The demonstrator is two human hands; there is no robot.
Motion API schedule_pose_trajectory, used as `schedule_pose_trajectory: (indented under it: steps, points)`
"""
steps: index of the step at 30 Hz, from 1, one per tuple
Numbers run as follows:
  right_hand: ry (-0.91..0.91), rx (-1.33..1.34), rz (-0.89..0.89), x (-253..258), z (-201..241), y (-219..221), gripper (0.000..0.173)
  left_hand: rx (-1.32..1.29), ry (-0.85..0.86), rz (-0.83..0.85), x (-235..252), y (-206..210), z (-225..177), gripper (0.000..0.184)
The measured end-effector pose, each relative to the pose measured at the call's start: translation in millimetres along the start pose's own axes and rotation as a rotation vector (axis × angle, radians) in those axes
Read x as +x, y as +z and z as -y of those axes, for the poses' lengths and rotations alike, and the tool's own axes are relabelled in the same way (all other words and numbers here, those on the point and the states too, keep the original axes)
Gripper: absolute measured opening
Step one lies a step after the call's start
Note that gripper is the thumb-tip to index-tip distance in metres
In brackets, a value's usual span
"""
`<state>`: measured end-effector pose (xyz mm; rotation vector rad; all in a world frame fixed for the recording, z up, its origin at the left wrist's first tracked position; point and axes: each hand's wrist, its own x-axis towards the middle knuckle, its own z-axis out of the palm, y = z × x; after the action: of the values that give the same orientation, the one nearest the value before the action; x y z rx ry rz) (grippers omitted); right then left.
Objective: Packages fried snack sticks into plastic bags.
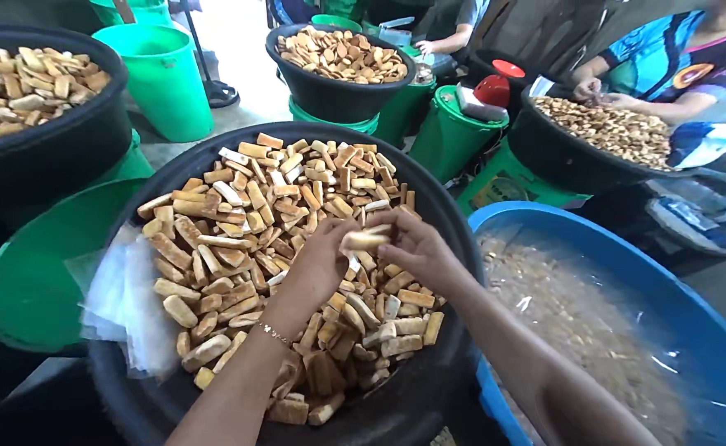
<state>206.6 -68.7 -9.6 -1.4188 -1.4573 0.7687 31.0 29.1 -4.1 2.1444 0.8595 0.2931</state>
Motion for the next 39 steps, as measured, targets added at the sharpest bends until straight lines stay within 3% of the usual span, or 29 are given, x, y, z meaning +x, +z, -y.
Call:
schedule_pose_trajectory:
  steps: [3,5,8,11,13,17,20,22,24,26,28,30,33,36,39]
  points:
    - [-0.077,-0.131,0.069,-1.8,-17.5,3.1,0.032,-0.096,0.023,0.081,-0.7,-2.6,4.3,0.055]
    - [-0.163,-0.392,0.016,-3.0,-18.6,1.4,0.030,-0.068,0.003,0.113,-0.4,-5.5,4.4,0.056]
    - [-0.356,-0.755,-0.003,-4.4,-13.8,7.4,0.028,0.018,0.011,0.102,-1.4,-1.4,-1.9,0.054]
    - [-0.446,-0.907,0.043,-7.4,-8.0,28.1,0.019,0.078,0.048,0.058,-4.6,7.0,-7.7,0.052]
    - [-0.386,-0.839,0.017,-9.8,-2.1,40.1,0.019,0.092,0.069,0.012,-5.3,8.0,-5.6,0.048]
    - [-0.069,-0.580,-0.094,-1.5,5.3,43.9,0.025,0.071,0.043,-0.036,-7.5,3.6,-3.5,0.054]
    - [0.171,-0.528,0.066,10.2,13.5,43.9,0.032,0.038,0.204,-0.144,-16.1,16.0,-9.6,0.055]
    - [0.178,-0.506,0.092,13.7,21.1,42.4,0.027,-0.046,0.423,-0.304,-15.3,17.6,0.0,0.041]
    - [0.037,-0.475,-0.007,12.9,24.8,34.6,0.026,-0.314,0.529,-0.418,-9.1,3.6,16.0,0.026]
    - [-0.160,-0.384,-0.178,13.0,23.6,27.3,0.026,-0.590,0.410,-0.469,-5.7,-16.1,30.0,0.031]
    - [-0.270,-0.328,-0.210,15.1,25.4,25.7,0.025,-0.776,0.167,-0.356,-0.7,-27.3,42.4,0.047]
    - [-0.283,-0.334,-0.051,16.8,30.5,29.8,0.029,-0.967,0.019,-0.254,3.9,-20.5,43.8,0.025]
    - [-0.291,-0.267,0.254,24.6,26.5,26.0,0.028,-0.971,-0.059,-0.287,10.2,-8.2,46.4,0.030]
    - [-0.093,-0.266,0.190,43.4,2.7,-9.3,0.023,-0.991,-0.204,-0.552,19.2,-3.7,55.5,0.026]
    - [0.283,-0.662,0.011,75.7,-61.2,-60.5,0.027,-1.005,-0.295,-0.677,25.2,-4.7,67.3,0.024]
